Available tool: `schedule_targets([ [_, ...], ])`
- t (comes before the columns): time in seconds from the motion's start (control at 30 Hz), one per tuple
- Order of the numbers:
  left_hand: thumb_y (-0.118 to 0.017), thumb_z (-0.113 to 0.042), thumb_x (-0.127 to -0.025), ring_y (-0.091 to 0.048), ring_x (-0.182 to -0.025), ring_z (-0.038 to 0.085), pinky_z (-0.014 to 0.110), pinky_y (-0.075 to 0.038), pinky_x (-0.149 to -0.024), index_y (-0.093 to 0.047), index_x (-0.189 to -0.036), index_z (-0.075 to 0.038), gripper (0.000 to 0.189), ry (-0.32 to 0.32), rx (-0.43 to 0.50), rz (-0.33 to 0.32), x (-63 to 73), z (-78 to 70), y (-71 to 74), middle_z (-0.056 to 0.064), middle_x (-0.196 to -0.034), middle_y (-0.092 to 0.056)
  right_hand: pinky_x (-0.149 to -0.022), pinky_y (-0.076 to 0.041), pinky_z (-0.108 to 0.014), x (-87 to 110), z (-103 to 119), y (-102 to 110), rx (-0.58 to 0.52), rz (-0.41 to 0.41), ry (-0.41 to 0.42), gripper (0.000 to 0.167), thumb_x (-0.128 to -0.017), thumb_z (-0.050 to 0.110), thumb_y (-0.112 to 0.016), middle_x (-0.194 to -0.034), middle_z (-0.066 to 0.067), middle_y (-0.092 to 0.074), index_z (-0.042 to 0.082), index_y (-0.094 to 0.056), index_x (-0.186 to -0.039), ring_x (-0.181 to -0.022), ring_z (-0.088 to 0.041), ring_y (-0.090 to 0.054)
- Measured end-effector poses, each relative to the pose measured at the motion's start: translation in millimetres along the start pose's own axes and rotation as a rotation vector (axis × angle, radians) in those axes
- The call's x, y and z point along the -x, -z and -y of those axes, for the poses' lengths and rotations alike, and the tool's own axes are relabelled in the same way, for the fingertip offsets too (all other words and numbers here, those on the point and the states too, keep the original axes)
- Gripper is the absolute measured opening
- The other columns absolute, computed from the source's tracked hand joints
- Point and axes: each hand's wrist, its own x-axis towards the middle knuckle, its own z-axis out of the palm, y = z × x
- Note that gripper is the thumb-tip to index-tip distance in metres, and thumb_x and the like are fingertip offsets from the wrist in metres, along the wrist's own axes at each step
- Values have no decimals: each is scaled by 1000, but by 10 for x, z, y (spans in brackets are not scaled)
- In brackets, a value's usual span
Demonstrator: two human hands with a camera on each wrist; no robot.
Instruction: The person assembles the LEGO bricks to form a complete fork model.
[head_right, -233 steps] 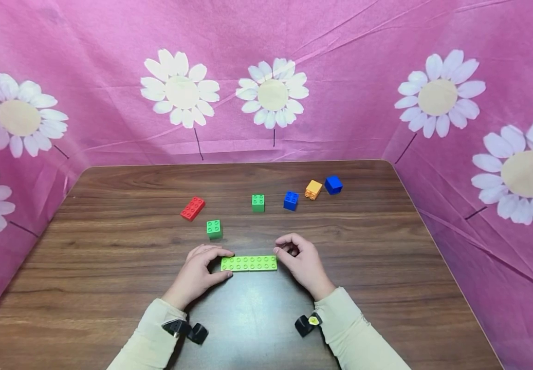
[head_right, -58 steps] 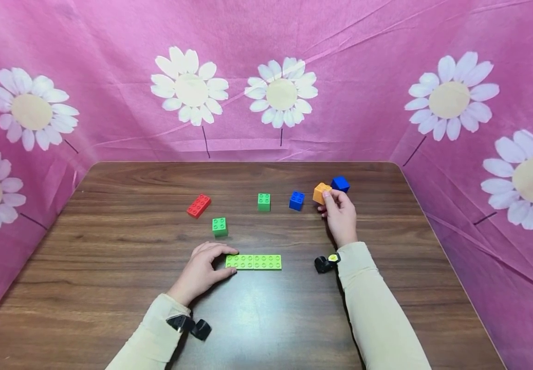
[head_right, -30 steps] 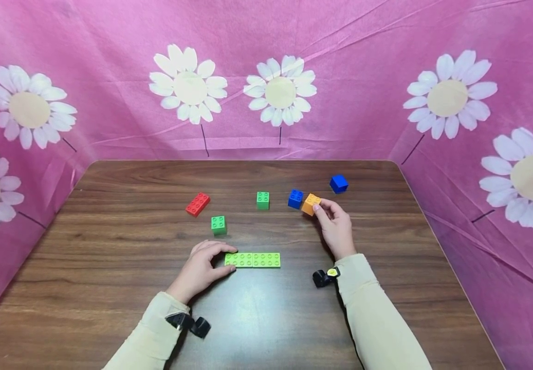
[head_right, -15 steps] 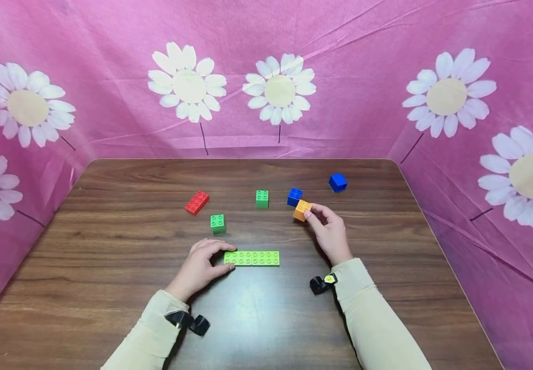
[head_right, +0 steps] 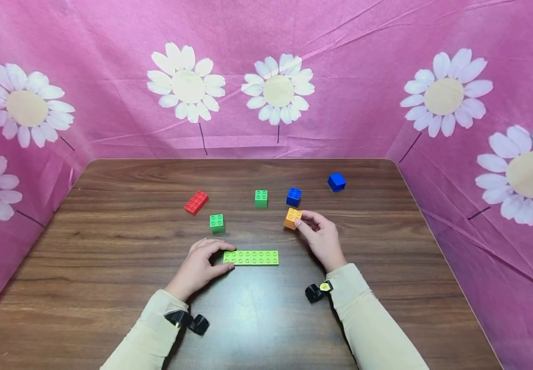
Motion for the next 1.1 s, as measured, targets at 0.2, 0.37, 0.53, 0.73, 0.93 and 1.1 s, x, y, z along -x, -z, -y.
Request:
schedule_targets([
  [0.2, -87, -20, -78, -61, -115, 20, 50, -26, -116, -74, -111, -19, 35, -1, -2, 0, -3, 10, 1, -4, -111, -72, -81, -53, -13, 12, -41, -38, -32, 19, 6, 27, -93, 6, -71, -112, -28, -68, -10, -68, -115, -93, -1, -66],
  [0.37, -86, -20, -78, -61, -115, 19, 51, -27, -116, -74, -110, -19, 35, -2, -1, -2, -9, 7, 4, -5, -111, -72, -82, -52, -13, 25, -29, -51, -17, 17, 12, 27, -93, 6, -71, -111, -26, -69, -9, -68, -115, -94, -4, -66],
  [0.53, -87, -19, -78, -61, -116, 20, 52, -27, -116, -74, -110, -19, 35, 3, 1, 2, -2, 2, 9, -4, -111, -72, -79, -51, -13, 61, 1, -83, -39, 17, 14, 25, -93, 2, -70, -107, -22, -69, -8, -67, -116, -89, -2, -64],
  [0.73, -87, -19, -78, -61, -116, 20, 52, -27, -116, -74, -110, -19, 35, 10, 3, 5, 7, -8, 9, -4, -111, -72, -76, -52, -14, 164, 204, -138, -52, 57, 59, 26, -92, -6, -67, -104, -27, -68, -13, -65, -116, -85, -1, -62],
  [0.93, -86, -18, -78, -62, -114, 21, 53, -28, -115, -74, -109, -18, 34, -4, -5, -1, 1, -12, 11, -3, -110, -72, -75, -52, -15, 214, 302, -190, -40, 87, 69, 25, -91, -5, -68, -103, -29, -68, -13, -65, -115, -84, -2, -63],
  [1.1, -87, -18, -78, -62, -114, 20, 52, -28, -115, -74, -108, -19, 33, 1, -7, -1, -8, -1, 14, -3, -110, -72, -75, -53, -17, 214, 146, -259, -14, 133, 38, 27, -92, -2, -68, -107, -23, -70, -7, -67, -119, -87, -8, -63],
])
